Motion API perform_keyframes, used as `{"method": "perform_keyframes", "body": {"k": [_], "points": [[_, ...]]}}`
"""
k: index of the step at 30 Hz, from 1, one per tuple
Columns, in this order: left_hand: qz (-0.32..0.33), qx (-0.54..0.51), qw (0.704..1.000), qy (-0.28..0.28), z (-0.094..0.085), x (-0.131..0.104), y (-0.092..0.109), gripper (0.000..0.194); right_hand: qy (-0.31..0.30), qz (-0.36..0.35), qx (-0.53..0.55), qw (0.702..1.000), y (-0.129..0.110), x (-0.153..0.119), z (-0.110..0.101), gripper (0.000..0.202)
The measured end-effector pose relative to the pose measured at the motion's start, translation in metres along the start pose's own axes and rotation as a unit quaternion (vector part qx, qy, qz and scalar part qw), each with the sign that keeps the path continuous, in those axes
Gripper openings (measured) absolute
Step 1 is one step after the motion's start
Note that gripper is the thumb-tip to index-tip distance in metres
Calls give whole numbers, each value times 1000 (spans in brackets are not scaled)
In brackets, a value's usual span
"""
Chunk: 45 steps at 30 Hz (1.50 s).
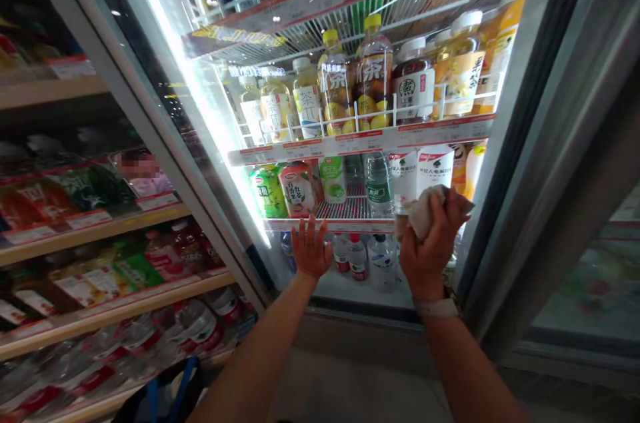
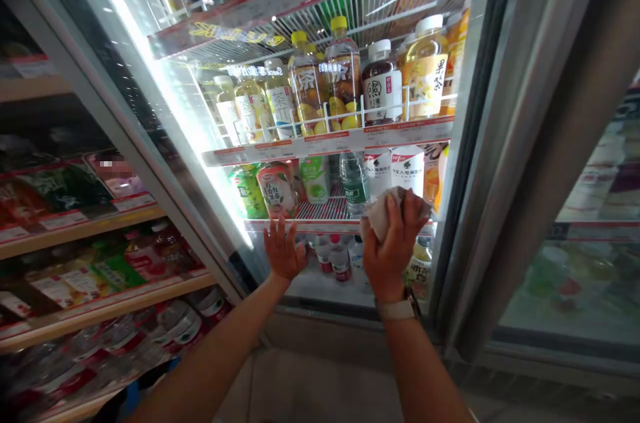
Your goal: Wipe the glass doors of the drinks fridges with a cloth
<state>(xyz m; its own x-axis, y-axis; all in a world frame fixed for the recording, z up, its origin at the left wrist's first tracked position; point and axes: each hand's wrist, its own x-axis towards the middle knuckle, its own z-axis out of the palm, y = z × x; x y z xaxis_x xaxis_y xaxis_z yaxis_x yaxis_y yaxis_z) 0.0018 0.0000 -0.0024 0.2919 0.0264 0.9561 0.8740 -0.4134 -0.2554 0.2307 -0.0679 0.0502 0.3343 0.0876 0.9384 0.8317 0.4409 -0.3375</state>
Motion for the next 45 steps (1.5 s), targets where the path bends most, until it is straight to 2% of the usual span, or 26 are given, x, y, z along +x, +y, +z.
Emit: {"method": "perform_keyframes", "body": {"k": [3, 9, 16, 19, 22, 28, 33, 35, 37, 40, 45], "points": [[-5, -4, 1000, -3, 1, -2, 0, 59, -35, -43, -1, 998, -11, -21, 12, 61], [-7, 3, 1000, -6, 2, -4, 0, 58, -150, -113, 15, 982, -31, -72, 32, 57], [-3, -3, 1000, 0, 3, -4, -3, 54, -243, -214, 37, 945, -28, -121, 35, 56], [-6, 5, 1000, -10, 3, -6, -4, 55, -270, -246, 41, 930, -24, -116, 31, 59], [-15, 7, 1000, -18, 3, -8, -4, 56, -251, -237, 26, 938, -20, -88, 22, 61], [-10, -10, 1000, -9, 3, -6, -3, 57, -128, -127, -11, 984, -1, -25, 1, 60], [-19, -14, 1000, -11, 4, -8, -2, 57, -5, -28, -38, 999, 17, 2, -11, 59], [-17, -2, 1000, -12, 4, -8, -2, 57, 21, -11, -21, 1000, 17, 6, -11, 60], [-14, 6, 1000, -11, 4, -8, -1, 57, 15, -14, -4, 1000, 10, 5, -7, 61], [-11, 0, 1000, -7, 3, -7, 0, 58, -33, -45, 7, 998, -8, -12, 7, 61], [-19, -22, 999, -12, 4, -9, -1, 57, -179, -152, 25, 972, -35, -77, 32, 58]]}}
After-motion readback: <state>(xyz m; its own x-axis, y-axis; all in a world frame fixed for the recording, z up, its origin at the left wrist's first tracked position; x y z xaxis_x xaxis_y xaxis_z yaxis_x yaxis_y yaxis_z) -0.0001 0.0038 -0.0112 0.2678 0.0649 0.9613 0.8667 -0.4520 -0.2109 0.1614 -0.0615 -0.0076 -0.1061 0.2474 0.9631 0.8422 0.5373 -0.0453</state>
